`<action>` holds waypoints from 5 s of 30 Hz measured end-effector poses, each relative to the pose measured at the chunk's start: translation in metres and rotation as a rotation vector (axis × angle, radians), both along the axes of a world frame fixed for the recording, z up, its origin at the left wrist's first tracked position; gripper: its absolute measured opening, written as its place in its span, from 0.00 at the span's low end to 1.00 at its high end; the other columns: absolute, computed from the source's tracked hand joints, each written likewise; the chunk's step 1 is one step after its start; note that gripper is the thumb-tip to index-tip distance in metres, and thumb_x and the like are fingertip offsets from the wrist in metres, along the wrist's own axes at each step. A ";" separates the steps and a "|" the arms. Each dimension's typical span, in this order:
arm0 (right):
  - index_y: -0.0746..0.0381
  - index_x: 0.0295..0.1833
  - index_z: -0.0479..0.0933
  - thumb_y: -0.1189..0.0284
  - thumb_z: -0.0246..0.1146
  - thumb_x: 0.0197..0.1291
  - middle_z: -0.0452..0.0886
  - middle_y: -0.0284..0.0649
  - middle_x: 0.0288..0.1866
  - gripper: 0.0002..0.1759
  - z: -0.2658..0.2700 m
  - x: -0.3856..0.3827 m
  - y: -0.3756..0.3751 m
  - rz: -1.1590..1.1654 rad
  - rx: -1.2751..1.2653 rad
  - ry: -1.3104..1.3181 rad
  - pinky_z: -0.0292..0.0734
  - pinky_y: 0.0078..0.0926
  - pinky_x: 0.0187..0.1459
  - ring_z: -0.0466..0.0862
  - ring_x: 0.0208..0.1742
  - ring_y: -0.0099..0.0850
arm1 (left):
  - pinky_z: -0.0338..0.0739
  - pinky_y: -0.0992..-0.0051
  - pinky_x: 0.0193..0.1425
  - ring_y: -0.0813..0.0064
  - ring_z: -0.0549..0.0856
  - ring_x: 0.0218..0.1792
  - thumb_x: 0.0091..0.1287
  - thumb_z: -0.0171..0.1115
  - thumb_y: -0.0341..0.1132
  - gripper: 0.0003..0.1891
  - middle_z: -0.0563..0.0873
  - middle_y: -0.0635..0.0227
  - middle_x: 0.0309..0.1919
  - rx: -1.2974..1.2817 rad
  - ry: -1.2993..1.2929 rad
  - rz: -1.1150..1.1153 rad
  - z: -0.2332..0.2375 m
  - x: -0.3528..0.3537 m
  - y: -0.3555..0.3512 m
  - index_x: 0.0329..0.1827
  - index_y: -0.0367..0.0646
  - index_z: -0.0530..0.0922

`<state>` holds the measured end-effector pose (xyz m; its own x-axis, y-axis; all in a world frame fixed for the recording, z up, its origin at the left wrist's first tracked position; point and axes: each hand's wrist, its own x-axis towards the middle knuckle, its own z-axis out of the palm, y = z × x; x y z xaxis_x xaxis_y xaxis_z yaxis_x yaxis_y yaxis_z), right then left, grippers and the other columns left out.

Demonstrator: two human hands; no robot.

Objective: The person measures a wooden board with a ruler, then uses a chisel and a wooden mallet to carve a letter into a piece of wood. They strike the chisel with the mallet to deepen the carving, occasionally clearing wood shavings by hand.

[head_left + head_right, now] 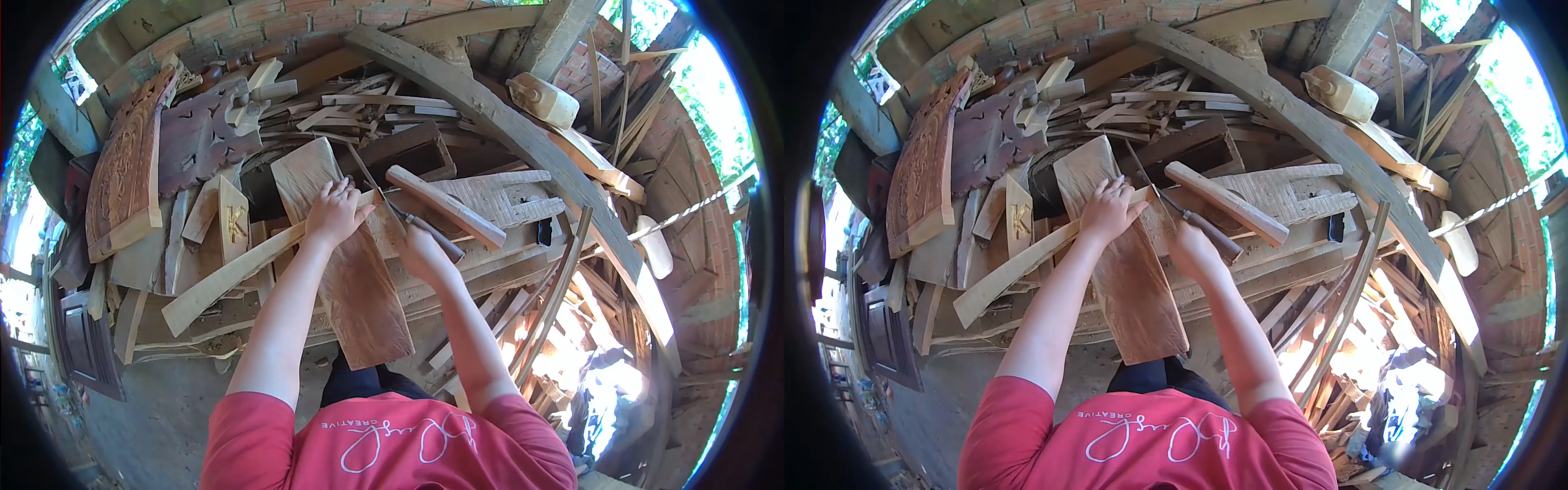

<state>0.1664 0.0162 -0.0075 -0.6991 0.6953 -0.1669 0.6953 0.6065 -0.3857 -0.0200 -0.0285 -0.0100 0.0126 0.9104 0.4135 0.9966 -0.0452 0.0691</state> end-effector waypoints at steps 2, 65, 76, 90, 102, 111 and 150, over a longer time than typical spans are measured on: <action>0.71 0.37 0.72 0.70 0.47 0.56 0.77 0.63 0.33 0.14 -0.010 -0.022 0.017 0.257 0.207 -0.196 0.73 0.46 0.43 0.78 0.40 0.54 | 0.64 0.62 0.60 0.61 0.76 0.53 0.63 0.49 0.54 0.26 0.81 0.53 0.44 0.010 -0.014 -0.009 -0.002 -0.002 0.002 0.42 0.35 0.75; 0.69 0.38 0.69 0.65 0.46 0.59 0.77 0.62 0.31 0.16 -0.002 0.039 -0.044 -0.276 -0.156 0.243 0.71 0.51 0.40 0.77 0.36 0.57 | 0.60 0.62 0.64 0.64 0.72 0.58 0.62 0.48 0.54 0.25 0.79 0.57 0.50 -0.073 -0.122 0.020 0.002 0.000 0.001 0.41 0.37 0.76; 0.72 0.32 0.72 0.67 0.49 0.58 0.76 0.62 0.30 0.17 0.020 0.001 -0.010 -0.176 -0.112 0.219 0.71 0.48 0.40 0.77 0.37 0.56 | 0.60 0.61 0.64 0.64 0.72 0.59 0.63 0.47 0.55 0.26 0.79 0.57 0.49 -0.052 -0.100 0.025 0.003 0.001 0.000 0.42 0.37 0.76; 0.71 0.32 0.71 0.63 0.49 0.59 0.76 0.63 0.30 0.19 0.019 0.071 -0.073 -0.357 -0.201 0.114 0.71 0.50 0.40 0.77 0.37 0.58 | 0.59 0.62 0.65 0.64 0.71 0.60 0.64 0.45 0.55 0.27 0.78 0.56 0.50 -0.013 -0.089 0.009 -0.004 -0.002 0.004 0.42 0.37 0.76; 0.72 0.30 0.76 0.70 0.50 0.55 0.77 0.62 0.29 0.15 0.025 -0.014 -0.005 -0.048 0.069 0.105 0.76 0.45 0.36 0.80 0.34 0.54 | 0.60 0.62 0.64 0.63 0.73 0.58 0.63 0.47 0.55 0.27 0.78 0.55 0.50 -0.008 -0.076 0.004 -0.002 0.000 0.000 0.43 0.36 0.75; 0.72 0.31 0.71 0.65 0.50 0.57 0.76 0.62 0.30 0.18 0.043 0.081 -0.081 -0.366 -0.253 0.052 0.71 0.48 0.41 0.77 0.37 0.57 | 0.57 0.63 0.65 0.65 0.70 0.60 0.65 0.44 0.55 0.27 0.77 0.56 0.52 -0.059 -0.064 0.018 0.000 0.000 0.001 0.45 0.36 0.75; 0.68 0.35 0.70 0.64 0.47 0.59 0.77 0.59 0.33 0.16 0.028 0.081 -0.081 -0.311 -0.323 0.082 0.72 0.46 0.40 0.78 0.37 0.54 | 0.62 0.63 0.63 0.59 0.75 0.53 0.59 0.54 0.53 0.27 0.77 0.52 0.51 -0.050 -0.115 -0.018 0.004 -0.002 0.002 0.49 0.37 0.76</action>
<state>0.2469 -0.0645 0.0207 -0.4849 0.7959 -0.3625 0.7847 0.2130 -0.5821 -0.0219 -0.0260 -0.0059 -0.0156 0.9300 0.3673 0.9810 -0.0567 0.1854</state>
